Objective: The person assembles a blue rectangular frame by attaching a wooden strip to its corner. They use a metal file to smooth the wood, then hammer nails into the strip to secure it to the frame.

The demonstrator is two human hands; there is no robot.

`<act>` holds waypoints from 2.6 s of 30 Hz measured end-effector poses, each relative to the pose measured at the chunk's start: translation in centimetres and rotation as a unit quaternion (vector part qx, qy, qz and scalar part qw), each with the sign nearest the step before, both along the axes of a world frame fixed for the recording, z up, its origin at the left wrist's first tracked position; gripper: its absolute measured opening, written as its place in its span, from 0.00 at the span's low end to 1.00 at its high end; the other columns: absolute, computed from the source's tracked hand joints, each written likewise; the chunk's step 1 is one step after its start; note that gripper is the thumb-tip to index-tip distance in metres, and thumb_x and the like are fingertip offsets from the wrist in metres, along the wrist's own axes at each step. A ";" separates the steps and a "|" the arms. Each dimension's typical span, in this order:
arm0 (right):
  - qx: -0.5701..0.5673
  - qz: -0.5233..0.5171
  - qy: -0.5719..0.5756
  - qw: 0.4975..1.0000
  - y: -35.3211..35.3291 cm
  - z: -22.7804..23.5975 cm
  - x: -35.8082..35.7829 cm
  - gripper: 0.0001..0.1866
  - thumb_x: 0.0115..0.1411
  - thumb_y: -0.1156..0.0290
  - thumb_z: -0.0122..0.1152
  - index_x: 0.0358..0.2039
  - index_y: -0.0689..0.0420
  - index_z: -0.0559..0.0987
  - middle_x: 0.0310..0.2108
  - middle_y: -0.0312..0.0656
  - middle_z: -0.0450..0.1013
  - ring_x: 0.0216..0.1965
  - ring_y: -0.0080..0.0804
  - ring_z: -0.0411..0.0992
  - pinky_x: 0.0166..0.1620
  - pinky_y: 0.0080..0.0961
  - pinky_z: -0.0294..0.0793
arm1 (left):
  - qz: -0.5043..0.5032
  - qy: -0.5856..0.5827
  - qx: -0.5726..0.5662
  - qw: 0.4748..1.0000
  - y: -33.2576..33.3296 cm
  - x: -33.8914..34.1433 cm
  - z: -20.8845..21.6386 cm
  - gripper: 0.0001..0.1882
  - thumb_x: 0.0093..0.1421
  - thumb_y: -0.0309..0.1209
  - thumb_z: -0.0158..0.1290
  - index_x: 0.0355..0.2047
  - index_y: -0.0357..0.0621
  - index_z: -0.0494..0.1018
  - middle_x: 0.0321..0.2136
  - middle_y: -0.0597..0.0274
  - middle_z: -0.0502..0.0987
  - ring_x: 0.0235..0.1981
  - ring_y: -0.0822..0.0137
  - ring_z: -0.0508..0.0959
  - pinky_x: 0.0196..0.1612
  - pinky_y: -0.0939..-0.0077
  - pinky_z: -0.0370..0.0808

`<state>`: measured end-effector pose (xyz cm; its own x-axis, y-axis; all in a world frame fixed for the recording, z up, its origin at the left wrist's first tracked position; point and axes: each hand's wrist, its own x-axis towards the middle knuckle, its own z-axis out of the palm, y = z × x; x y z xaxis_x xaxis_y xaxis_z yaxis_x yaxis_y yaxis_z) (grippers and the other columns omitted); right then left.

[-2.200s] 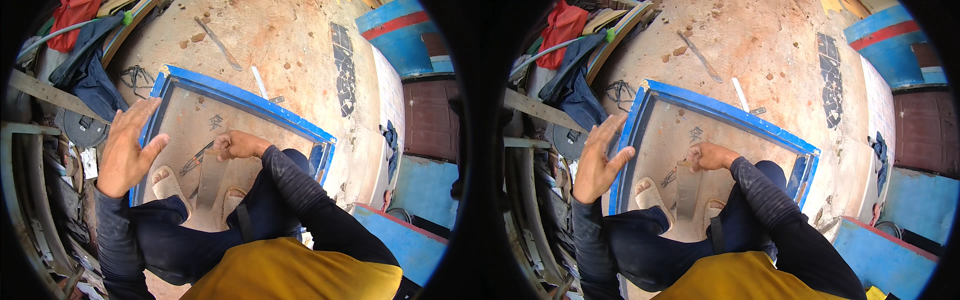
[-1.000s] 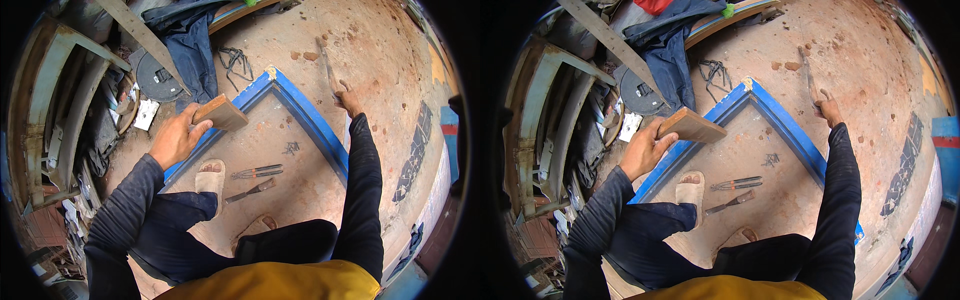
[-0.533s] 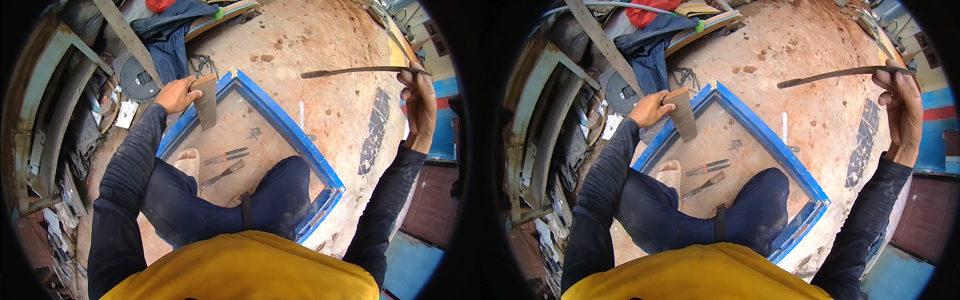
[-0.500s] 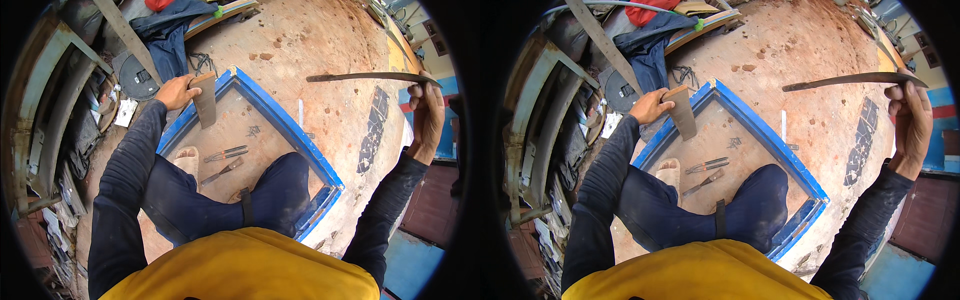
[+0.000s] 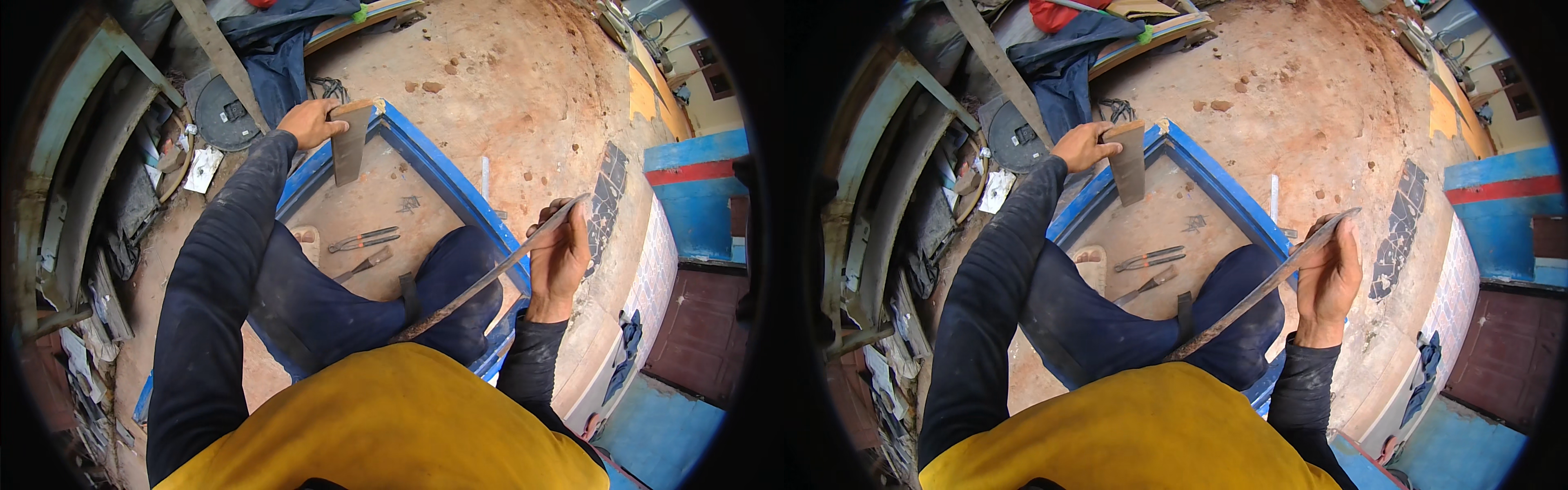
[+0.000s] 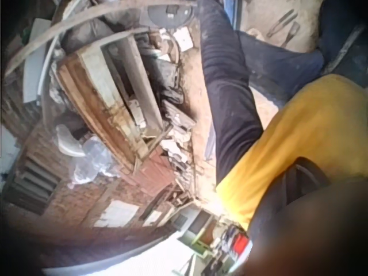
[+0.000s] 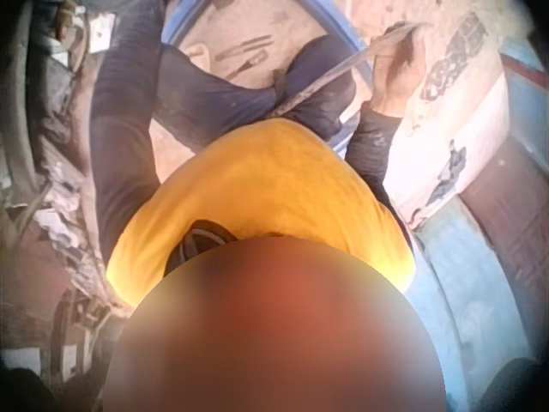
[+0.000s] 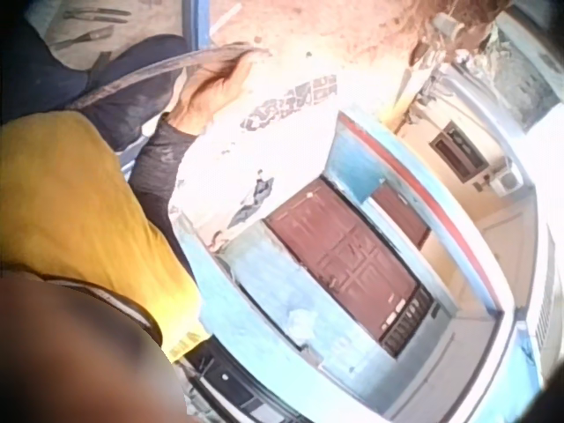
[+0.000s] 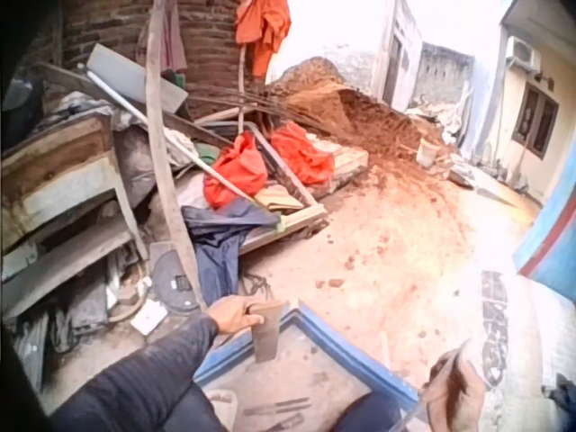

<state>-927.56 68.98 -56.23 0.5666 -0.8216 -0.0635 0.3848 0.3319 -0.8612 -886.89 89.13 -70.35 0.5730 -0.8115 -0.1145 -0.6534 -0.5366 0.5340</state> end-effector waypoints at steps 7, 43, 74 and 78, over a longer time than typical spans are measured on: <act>0.008 0.175 0.136 0.975 3.9 -6.9 -0.4 0.14 0.77 0.61 0.59 0.50 0.60 0.77 0.43 0.48 0.81 0.41 0.33 0.83 0.48 0.34 0.86 | 0.034 0.080 -0.031 0.996 1.1 0.0 -0.2 0.28 0.61 0.47 0.68 0.51 0.35 0.84 0.39 0.47 0.87 0.41 0.54 0.87 0.49 0.62 0.79; -0.281 0.278 0.392 0.831 7.3 -10.8 9.1 0.29 0.80 0.46 0.46 0.49 0.63 0.79 0.28 0.52 0.74 0.33 0.45 0.75 0.43 0.42 0.73 | -0.053 0.012 -0.012 0.998 -1.2 -6.0 0.9 0.22 0.66 0.45 0.63 0.49 0.38 0.84 0.36 0.38 0.85 0.39 0.42 0.86 0.45 0.52 0.80; -0.384 0.225 0.344 0.827 5.9 -9.9 10.4 0.29 0.80 0.45 0.45 0.41 0.63 0.76 0.34 0.65 0.78 0.40 0.71 0.76 0.44 0.56 0.72 | -0.103 -0.065 -0.012 0.993 -1.9 -5.9 4.2 0.26 0.63 0.49 0.62 0.34 0.31 0.83 0.23 0.36 0.80 0.27 0.41 0.84 0.34 0.49 0.78; -0.427 0.180 0.319 0.827 6.1 -9.0 9.1 0.28 0.79 0.47 0.48 0.39 0.63 0.76 0.33 0.65 0.78 0.37 0.73 0.76 0.41 0.58 0.72 | -0.111 -0.076 0.028 0.991 -1.5 -6.3 6.0 0.26 0.62 0.49 0.61 0.32 0.32 0.84 0.26 0.37 0.82 0.29 0.42 0.85 0.36 0.48 0.79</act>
<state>-918.41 75.09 -65.27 0.8595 -0.5060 0.0721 -0.2295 -0.5082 -0.8301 -893.18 87.65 -64.30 0.3962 -0.9138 -0.0892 -0.8291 -0.3978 0.3929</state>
